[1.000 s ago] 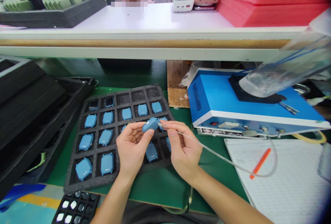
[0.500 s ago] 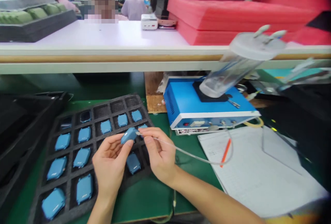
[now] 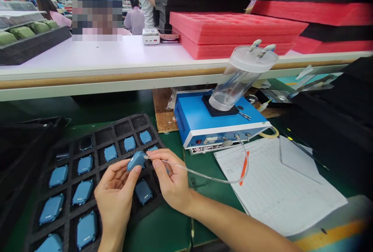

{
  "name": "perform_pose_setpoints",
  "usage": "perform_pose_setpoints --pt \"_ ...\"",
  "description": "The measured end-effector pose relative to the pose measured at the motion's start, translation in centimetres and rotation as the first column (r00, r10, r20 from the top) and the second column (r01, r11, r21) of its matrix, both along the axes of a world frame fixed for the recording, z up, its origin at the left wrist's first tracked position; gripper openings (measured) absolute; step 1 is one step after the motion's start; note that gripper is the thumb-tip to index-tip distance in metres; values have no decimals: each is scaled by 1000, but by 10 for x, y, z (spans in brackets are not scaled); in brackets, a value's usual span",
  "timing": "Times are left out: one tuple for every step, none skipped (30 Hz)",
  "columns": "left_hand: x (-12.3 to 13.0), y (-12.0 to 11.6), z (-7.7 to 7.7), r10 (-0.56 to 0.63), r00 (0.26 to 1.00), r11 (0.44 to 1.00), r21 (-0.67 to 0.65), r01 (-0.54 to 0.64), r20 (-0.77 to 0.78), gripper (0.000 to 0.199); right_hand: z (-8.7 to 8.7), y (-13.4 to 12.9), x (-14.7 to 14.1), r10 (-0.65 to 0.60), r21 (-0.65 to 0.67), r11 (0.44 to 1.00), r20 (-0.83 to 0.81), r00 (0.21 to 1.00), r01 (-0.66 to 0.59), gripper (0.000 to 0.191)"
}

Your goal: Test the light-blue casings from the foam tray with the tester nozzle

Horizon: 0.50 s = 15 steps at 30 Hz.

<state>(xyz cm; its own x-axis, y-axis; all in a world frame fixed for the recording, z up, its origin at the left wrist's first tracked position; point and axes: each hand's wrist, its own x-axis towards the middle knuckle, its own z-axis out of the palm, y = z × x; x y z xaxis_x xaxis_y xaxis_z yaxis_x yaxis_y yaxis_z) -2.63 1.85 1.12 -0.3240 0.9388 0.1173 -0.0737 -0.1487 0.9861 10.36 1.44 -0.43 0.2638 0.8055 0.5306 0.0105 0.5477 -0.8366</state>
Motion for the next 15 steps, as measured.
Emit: perform_pose_setpoints --pt "0 0 0 1 1000 1000 -1 -1 -2 30 0 0 0 1 -1 1000 0 1000 -1 17" --pt "0 0 0 0 1000 1000 -2 0 -5 30 0 0 0 2 -2 1000 0 1000 -2 17" --pt "0 0 1 -1 1000 1000 -3 1 -8 30 0 0 0 1 -2 1000 1 1000 -1 17" --pt "0 -1 1 -3 1000 1000 -4 3 -13 30 0 0 0 2 -2 1000 2 1000 -2 17" --pt "0 -1 1 -5 1000 1000 -4 5 -16 30 -1 -1 0 3 -3 1000 2 1000 -3 17" --pt "0 -2 1 -5 1000 1000 -2 5 -20 30 -2 -1 0 5 -6 1000 3 1000 -5 17" --pt "-1 -2 1 -5 1000 1000 -1 5 -24 31 -2 -2 0 8 -12 1000 3 1000 -8 17" --pt "-1 -3 1 -4 1000 1000 -2 4 -27 31 -3 -2 0 10 -17 1000 2 1000 -10 17" --pt "-1 -3 1 -3 1000 1000 -3 3 -31 31 -4 -3 -1 12 -23 1000 0 1000 -12 17" --pt "-2 -4 1 -6 999 1000 -8 6 -36 31 -5 -3 -1 13 -31 999 -1 1000 -13 17" --pt "-2 -4 1 -9 999 1000 -14 9 -41 31 -5 -3 -1 13 -37 999 0 1000 -13 17" --pt "-2 -4 1 -15 999 1000 -20 14 -45 31 -6 -3 -1 14 -40 999 -1 1000 -14 17" --pt "-2 -4 1 -18 999 1000 -23 17 -46 31 -6 -3 0 15 -40 999 -3 1000 -15 16" --pt "-2 -4 1 -20 999 1000 -25 19 -44 31 -5 -3 0 17 -38 999 -4 1000 -17 16" --pt "-2 -4 1 -20 999 1000 -25 19 -39 31 -5 -3 0 18 -36 999 -5 1000 -19 16"
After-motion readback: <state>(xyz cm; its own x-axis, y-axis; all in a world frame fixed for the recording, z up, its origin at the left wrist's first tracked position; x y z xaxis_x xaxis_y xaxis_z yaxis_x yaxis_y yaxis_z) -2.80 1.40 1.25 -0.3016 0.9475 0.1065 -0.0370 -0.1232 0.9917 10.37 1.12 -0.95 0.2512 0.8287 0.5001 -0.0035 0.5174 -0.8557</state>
